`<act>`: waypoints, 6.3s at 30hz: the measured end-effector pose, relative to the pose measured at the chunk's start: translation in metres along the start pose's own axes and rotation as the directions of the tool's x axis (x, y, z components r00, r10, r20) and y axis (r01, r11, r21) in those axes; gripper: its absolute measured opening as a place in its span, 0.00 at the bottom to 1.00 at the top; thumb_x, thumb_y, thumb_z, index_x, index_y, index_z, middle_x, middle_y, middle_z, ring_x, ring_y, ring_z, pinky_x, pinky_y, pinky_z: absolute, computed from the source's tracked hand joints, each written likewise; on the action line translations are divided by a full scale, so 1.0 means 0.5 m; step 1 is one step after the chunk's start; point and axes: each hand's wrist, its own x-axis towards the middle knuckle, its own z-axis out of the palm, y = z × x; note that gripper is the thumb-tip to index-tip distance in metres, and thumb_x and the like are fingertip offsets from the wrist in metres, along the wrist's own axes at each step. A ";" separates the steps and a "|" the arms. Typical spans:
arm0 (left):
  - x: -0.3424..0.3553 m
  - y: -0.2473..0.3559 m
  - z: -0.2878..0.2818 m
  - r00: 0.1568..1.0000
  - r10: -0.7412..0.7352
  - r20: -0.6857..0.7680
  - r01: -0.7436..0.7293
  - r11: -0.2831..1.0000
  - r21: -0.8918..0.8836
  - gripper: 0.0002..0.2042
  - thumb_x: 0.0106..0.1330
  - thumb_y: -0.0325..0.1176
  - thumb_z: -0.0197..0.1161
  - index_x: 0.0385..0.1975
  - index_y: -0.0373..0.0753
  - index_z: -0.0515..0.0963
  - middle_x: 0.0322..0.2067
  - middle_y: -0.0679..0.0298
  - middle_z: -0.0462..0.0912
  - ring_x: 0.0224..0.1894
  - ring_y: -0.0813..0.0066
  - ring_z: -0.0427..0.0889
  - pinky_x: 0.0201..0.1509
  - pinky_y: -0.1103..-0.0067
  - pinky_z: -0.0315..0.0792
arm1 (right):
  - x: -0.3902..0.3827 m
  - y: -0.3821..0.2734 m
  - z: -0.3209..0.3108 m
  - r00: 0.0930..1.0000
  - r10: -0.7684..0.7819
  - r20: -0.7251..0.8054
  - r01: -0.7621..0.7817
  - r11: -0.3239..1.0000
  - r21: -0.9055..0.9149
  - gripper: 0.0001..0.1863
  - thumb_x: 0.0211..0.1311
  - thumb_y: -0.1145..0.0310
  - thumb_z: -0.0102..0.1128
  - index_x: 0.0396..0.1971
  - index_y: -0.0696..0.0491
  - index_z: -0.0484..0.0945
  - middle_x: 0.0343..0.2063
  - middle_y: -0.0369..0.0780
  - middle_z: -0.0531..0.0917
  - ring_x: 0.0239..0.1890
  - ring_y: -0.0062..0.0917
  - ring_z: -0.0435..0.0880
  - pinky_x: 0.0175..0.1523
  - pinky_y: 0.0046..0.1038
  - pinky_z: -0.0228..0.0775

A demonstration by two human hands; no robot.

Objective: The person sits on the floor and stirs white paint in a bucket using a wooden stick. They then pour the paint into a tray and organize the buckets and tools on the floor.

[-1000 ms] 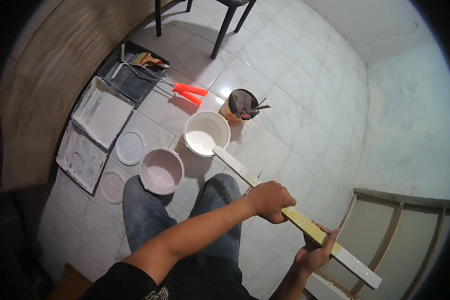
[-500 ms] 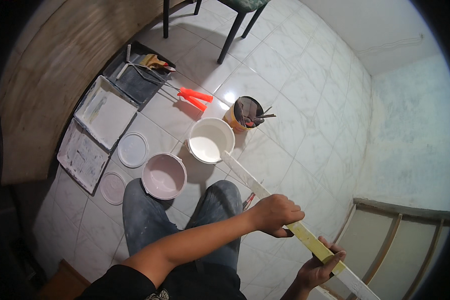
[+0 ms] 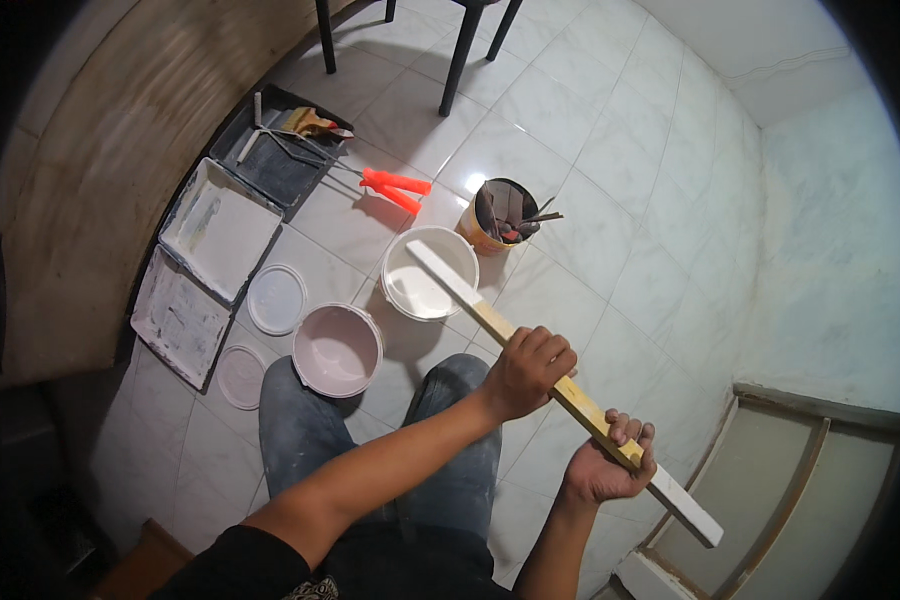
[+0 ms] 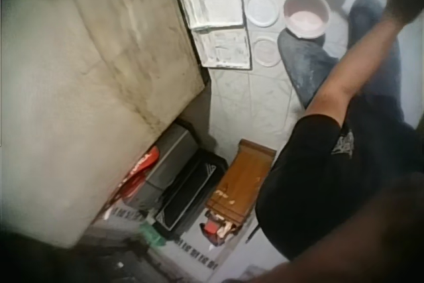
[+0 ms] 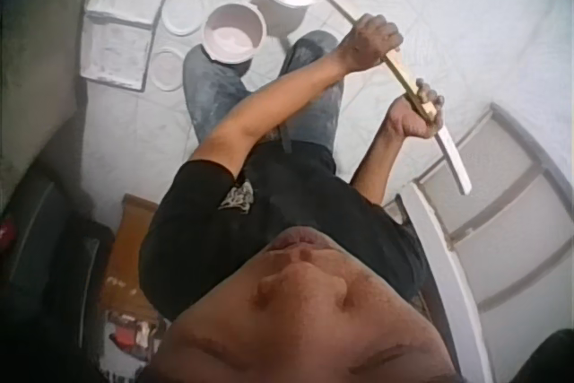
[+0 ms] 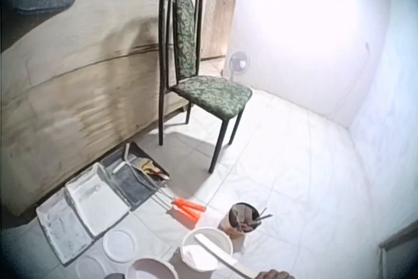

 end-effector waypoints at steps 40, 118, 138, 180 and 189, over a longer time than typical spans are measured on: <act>0.012 0.099 0.031 0.991 0.064 0.114 -0.037 0.974 -0.223 0.06 0.56 0.32 0.62 0.24 0.42 0.72 0.13 0.65 0.71 0.16 0.67 0.75 0.24 0.73 0.67 | -0.010 -0.159 0.115 0.991 -0.117 0.057 0.129 0.942 -0.311 0.10 0.63 0.63 0.44 0.36 0.53 0.67 0.10 0.32 0.58 0.14 0.19 0.59 0.34 0.28 0.62; 0.039 0.214 -0.062 0.992 0.098 -0.079 -0.116 0.952 -0.284 0.18 0.55 0.41 0.71 0.41 0.41 0.74 0.36 0.64 0.75 0.40 0.67 0.76 0.45 0.71 0.71 | 0.019 -0.318 0.129 0.889 -0.226 0.398 0.333 0.916 -0.224 0.16 0.70 0.67 0.49 0.49 0.63 0.69 0.21 0.36 0.64 0.16 0.18 0.66 0.25 0.22 0.64; 0.052 0.136 -0.118 0.989 0.146 -0.019 -0.146 0.961 -0.233 0.22 0.62 0.38 0.66 0.56 0.39 0.75 0.50 0.60 0.79 0.53 0.64 0.78 0.57 0.66 0.70 | 0.105 -0.257 0.156 0.951 -0.148 0.273 0.170 0.984 -0.060 0.17 0.73 0.63 0.50 0.47 0.65 0.75 0.17 0.34 0.64 0.17 0.18 0.62 0.26 0.21 0.60; -1.183 -0.251 -0.677 -0.650 -0.748 -0.136 0.743 -0.663 0.097 0.74 0.41 0.68 0.75 0.72 0.37 0.22 0.71 0.30 0.24 0.74 0.30 0.29 0.75 0.48 0.39 | -0.150 -0.053 0.675 0.774 -0.617 0.146 0.616 0.677 -0.403 0.09 0.60 0.68 0.63 0.28 0.55 0.72 0.13 0.33 0.64 0.13 0.22 0.66 0.21 0.27 0.66; -1.205 -0.285 -0.688 -0.662 -0.740 -0.116 0.749 -0.647 -0.144 0.74 0.43 0.67 0.74 0.72 0.38 0.19 0.71 0.32 0.19 0.74 0.32 0.23 0.75 0.47 0.39 | -0.032 -0.104 0.707 0.877 -0.457 0.148 0.477 0.791 -0.384 0.15 0.68 0.58 0.61 0.26 0.47 0.68 0.17 0.29 0.64 0.16 0.16 0.64 0.22 0.23 0.62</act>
